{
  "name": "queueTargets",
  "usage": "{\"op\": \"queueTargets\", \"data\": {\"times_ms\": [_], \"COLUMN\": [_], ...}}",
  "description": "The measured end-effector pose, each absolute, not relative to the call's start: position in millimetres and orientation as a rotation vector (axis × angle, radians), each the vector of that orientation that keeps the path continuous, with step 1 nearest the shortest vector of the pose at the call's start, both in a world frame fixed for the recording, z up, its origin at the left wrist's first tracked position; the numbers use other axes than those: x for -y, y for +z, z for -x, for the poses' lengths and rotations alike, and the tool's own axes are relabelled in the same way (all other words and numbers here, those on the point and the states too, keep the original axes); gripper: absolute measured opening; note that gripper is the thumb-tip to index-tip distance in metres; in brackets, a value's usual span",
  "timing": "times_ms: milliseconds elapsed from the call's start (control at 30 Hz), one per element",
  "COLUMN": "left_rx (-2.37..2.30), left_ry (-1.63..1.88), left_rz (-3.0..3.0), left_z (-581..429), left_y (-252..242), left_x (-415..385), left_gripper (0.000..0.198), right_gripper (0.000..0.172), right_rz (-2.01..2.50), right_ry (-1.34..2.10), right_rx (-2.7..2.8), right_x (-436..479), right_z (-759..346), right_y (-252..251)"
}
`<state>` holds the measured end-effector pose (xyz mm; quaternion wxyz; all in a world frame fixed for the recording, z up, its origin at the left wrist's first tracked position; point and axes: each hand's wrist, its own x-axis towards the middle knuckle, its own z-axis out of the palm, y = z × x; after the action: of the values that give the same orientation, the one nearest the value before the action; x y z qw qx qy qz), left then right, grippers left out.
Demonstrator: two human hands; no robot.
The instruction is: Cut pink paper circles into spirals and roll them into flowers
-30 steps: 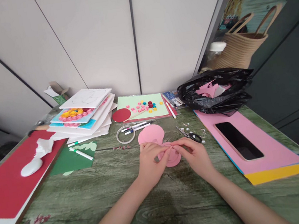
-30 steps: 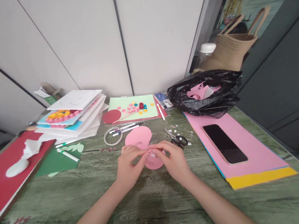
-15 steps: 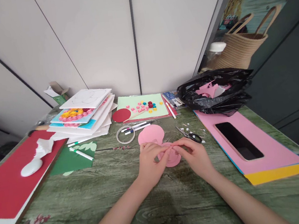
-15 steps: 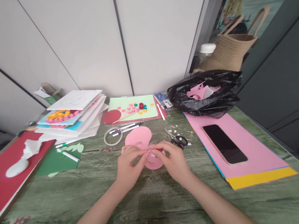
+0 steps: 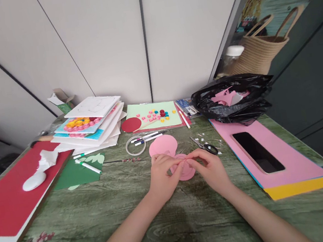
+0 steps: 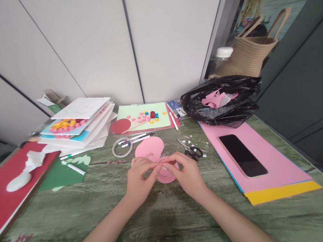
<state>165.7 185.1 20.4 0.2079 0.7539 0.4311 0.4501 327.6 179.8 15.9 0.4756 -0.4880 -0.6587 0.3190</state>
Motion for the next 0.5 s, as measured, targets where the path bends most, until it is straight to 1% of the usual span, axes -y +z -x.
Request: {"op": "queueTargets", "data": {"times_ms": [167, 500], "left_rx": [-1.211, -1.204], "left_ry": [1.229, 1.249], "left_rz": [-2.097, -2.086], "left_z": [-165.7, -166.0], "left_y": [20.8, 20.5], "left_x": [-185.8, -185.7], "left_gripper": [0.013, 0.010], "right_gripper": [0.009, 0.005], "right_rz": [1.188, 1.189], "right_ry": [0.760, 0.776], "right_rx": [1.617, 1.598], "right_x": [-180.2, -180.1], "right_z": [-327.4, -327.9], "right_y": [16.5, 16.0]}}
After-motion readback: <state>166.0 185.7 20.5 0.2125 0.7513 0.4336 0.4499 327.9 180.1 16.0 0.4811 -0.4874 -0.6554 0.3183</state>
